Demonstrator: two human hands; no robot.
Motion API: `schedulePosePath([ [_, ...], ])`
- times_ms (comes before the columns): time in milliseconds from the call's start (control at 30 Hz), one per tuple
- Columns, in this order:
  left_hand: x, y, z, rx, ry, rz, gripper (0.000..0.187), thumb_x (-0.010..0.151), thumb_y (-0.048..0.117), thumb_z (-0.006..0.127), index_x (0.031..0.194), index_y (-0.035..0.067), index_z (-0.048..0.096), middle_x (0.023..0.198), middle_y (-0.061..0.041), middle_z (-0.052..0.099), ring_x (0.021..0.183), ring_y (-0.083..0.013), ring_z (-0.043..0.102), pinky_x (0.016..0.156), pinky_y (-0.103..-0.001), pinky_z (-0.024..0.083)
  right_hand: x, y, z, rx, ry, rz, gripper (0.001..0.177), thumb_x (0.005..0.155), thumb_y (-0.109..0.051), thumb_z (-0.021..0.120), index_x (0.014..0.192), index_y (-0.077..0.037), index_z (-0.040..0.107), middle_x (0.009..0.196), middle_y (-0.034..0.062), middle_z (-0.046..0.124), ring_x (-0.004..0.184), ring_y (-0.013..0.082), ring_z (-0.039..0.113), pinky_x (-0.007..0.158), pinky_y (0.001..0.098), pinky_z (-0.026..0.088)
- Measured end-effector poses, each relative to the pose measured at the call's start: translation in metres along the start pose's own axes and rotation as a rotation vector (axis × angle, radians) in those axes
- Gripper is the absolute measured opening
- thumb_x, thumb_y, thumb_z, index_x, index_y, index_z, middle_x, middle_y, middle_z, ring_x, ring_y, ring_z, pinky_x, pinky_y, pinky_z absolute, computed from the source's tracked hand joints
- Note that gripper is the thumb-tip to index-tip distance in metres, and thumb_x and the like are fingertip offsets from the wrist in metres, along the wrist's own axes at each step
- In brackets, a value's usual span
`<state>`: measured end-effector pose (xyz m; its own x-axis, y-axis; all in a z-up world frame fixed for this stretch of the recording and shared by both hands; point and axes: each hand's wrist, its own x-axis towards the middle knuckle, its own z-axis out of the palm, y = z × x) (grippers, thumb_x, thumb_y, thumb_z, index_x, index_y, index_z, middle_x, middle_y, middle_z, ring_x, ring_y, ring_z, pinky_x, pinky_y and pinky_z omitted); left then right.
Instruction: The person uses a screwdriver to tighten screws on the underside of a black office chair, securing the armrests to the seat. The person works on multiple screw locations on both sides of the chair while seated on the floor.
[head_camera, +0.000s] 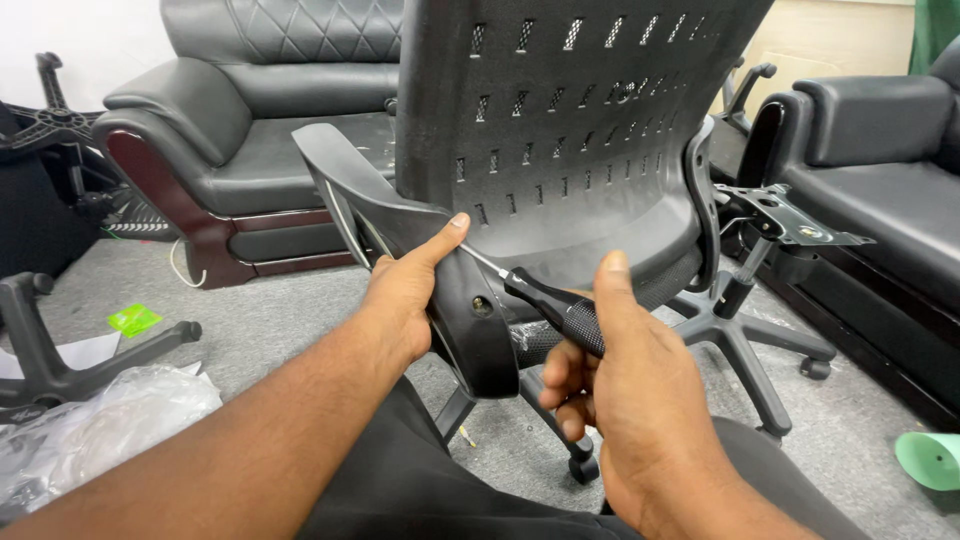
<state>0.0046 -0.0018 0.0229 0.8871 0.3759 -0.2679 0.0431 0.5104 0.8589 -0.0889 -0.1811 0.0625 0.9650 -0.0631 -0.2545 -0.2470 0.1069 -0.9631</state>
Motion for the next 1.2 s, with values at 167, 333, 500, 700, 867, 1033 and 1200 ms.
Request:
schedulePosePath([
  [167,0.0,0.005,0.0,0.032,-0.007,-0.042,0.087,0.067,0.034,0.087,0.134,0.004,0.039,0.124,-0.023,0.066,0.109,-0.0383,0.072,0.088,-0.068,0.059,0.007,0.008,-0.002,-0.189,-0.035,-0.25,0.033,0.098,-0.035,0.071,0.119,-0.01,0.067,0.073,0.0073,0.061,0.057,0.0185,0.046,0.043,0.0319,0.033],
  [333,0.003,0.007,-0.001,0.043,-0.044,-0.036,0.083,0.071,0.034,0.086,0.133,0.004,0.04,0.121,-0.023,0.067,0.104,-0.0368,0.073,0.085,-0.063,0.061,0.01,-0.002,0.001,0.08,-0.02,-0.023,0.045,0.095,-0.05,0.059,0.116,-0.01,0.068,0.073,0.0069,0.061,0.064,0.0172,0.056,0.049,0.0302,0.039],
  [500,0.021,0.009,-0.004,0.046,-0.121,-0.051,0.077,0.072,0.034,0.084,0.131,0.002,0.047,0.117,-0.02,0.07,0.1,-0.0334,0.074,0.084,-0.058,0.063,0.015,-0.015,0.004,0.101,-0.176,0.102,0.06,0.099,-0.057,0.044,0.122,-0.007,0.067,0.077,0.0118,0.059,0.065,0.0244,0.056,0.049,0.0338,0.04],
  [700,0.03,0.012,-0.001,0.068,-0.172,-0.055,0.075,0.071,0.036,0.083,0.13,-0.003,0.057,0.116,-0.021,0.072,0.096,-0.0345,0.074,0.08,-0.056,0.063,0.014,-0.016,0.007,-0.267,-0.132,-0.176,0.032,0.089,-0.025,0.067,0.117,-0.01,0.068,0.079,0.0021,0.065,0.068,0.0123,0.059,0.05,0.0291,0.047],
  [867,0.026,0.009,0.002,0.12,-0.042,-0.048,0.082,0.074,0.034,0.085,0.134,0.001,0.041,0.123,-0.022,0.068,0.105,-0.0347,0.073,0.092,-0.053,0.061,0.03,-0.019,-0.001,0.025,-0.191,0.395,0.054,0.099,-0.056,0.04,0.106,-0.008,0.063,0.077,0.0082,0.064,0.062,0.0223,0.06,0.052,0.0291,0.043],
  [1033,0.03,0.006,0.007,0.158,-0.072,-0.027,0.083,0.073,0.04,0.085,0.131,-0.003,0.044,0.122,-0.022,0.068,0.108,-0.036,0.071,0.1,-0.052,0.055,0.051,-0.024,-0.002,0.044,-0.309,0.371,0.036,0.099,-0.036,0.053,0.094,-0.004,0.068,0.068,0.0045,0.061,0.052,0.0132,0.056,0.037,0.021,0.042],
  [1200,0.045,0.007,0.005,0.139,-0.128,0.003,0.084,0.068,0.04,0.085,0.131,0.0,0.048,0.121,-0.019,0.07,0.111,-0.0324,0.072,0.102,-0.048,0.056,0.081,-0.034,-0.002,0.023,-0.413,0.527,0.034,0.104,-0.034,0.054,0.102,-0.003,0.069,0.078,0.009,0.068,0.057,0.0165,0.06,0.037,0.0192,0.037],
])
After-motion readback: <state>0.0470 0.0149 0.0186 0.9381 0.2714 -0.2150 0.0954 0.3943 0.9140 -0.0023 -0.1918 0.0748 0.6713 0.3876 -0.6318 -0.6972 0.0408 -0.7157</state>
